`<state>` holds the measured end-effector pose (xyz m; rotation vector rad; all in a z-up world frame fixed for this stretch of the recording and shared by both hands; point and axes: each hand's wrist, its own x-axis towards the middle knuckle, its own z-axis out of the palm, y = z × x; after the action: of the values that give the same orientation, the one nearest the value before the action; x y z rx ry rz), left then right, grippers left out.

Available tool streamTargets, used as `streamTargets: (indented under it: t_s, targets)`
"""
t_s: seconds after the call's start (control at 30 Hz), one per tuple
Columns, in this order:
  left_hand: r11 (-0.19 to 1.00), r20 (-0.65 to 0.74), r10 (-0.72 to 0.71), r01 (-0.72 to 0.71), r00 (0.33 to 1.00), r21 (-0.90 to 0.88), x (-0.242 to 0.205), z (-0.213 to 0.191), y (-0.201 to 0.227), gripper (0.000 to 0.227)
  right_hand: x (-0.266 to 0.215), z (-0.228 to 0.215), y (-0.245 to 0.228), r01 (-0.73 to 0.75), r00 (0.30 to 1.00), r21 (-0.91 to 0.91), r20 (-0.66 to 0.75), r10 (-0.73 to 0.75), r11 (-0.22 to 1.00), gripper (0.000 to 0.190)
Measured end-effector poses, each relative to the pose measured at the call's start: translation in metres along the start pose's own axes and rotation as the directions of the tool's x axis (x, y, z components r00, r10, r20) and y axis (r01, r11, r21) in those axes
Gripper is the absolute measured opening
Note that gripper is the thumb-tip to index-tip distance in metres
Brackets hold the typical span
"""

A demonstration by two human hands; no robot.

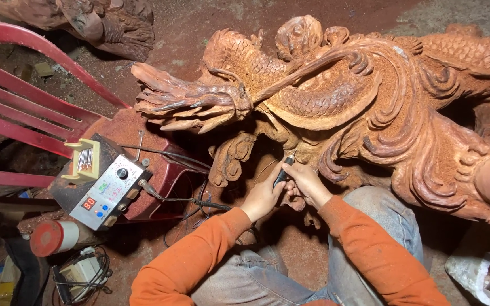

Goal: Using a rotary power tool to carve intricate details and textures into a large wooden dragon sculpture.

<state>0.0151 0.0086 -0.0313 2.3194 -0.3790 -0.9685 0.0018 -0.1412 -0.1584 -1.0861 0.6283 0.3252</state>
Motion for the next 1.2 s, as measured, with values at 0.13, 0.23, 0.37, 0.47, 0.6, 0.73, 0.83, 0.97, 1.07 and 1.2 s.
streamTargets:
  t_s: [0.13,0.23,0.37,0.47,0.6,0.73,0.83,0.97,1.07,1.2]
  targets:
    - [1.0,-0.007,-0.001,0.002,1.0,0.007,-0.003,0.001,0.004,0.061,-0.005,0.001,-0.004,0.005,1.0,-0.017,-0.004,-0.005,1.0,0.043]
    - [1.0,-0.005,-0.02,0.02,1.0,-0.012,-0.001,0.008,-0.002,0.061,-0.001,-0.003,0.003,0.0,1.0,-0.029,-0.002,0.0,1.0,0.043]
    - [1.0,-0.002,0.001,-0.001,1.0,-0.007,0.0,0.004,-0.002,0.062,-0.001,-0.001,0.0,0.006,1.0,-0.024,-0.002,-0.006,1.0,0.041]
    - [0.997,-0.013,0.066,-0.066,0.998,0.026,0.013,0.005,-0.014,0.061,0.007,-0.003,0.004,0.022,1.0,0.002,0.001,-0.022,1.0,0.043]
    - [0.989,-0.044,0.134,-0.13,0.99,0.076,0.023,0.006,-0.024,0.06,0.005,0.0,-0.002,0.023,1.0,0.006,0.006,-0.023,1.0,0.044]
    - [0.989,-0.045,0.127,-0.123,0.991,0.083,0.024,0.012,-0.03,0.061,0.006,-0.002,0.003,0.031,1.0,0.005,0.002,-0.031,1.0,0.041]
    - [0.994,-0.044,0.093,-0.09,0.995,0.064,0.013,0.01,-0.02,0.061,-0.002,0.0,-0.001,0.037,0.999,-0.009,-0.004,-0.038,0.999,0.041]
    - [0.996,-0.076,0.088,-0.088,0.993,0.01,0.005,0.01,-0.014,0.06,-0.004,0.003,0.002,0.069,0.996,-0.048,-0.06,-0.072,0.996,0.048]
    - [0.99,-0.108,0.135,-0.139,0.985,-0.025,0.003,0.019,-0.008,0.054,-0.012,0.002,-0.001,0.067,0.995,-0.206,-0.063,-0.082,0.976,0.069]
    - [0.985,-0.017,0.134,-0.135,0.991,-0.104,-0.024,0.003,-0.011,0.066,-0.012,0.014,0.003,0.103,0.989,-0.273,-0.074,-0.128,0.956,0.05]
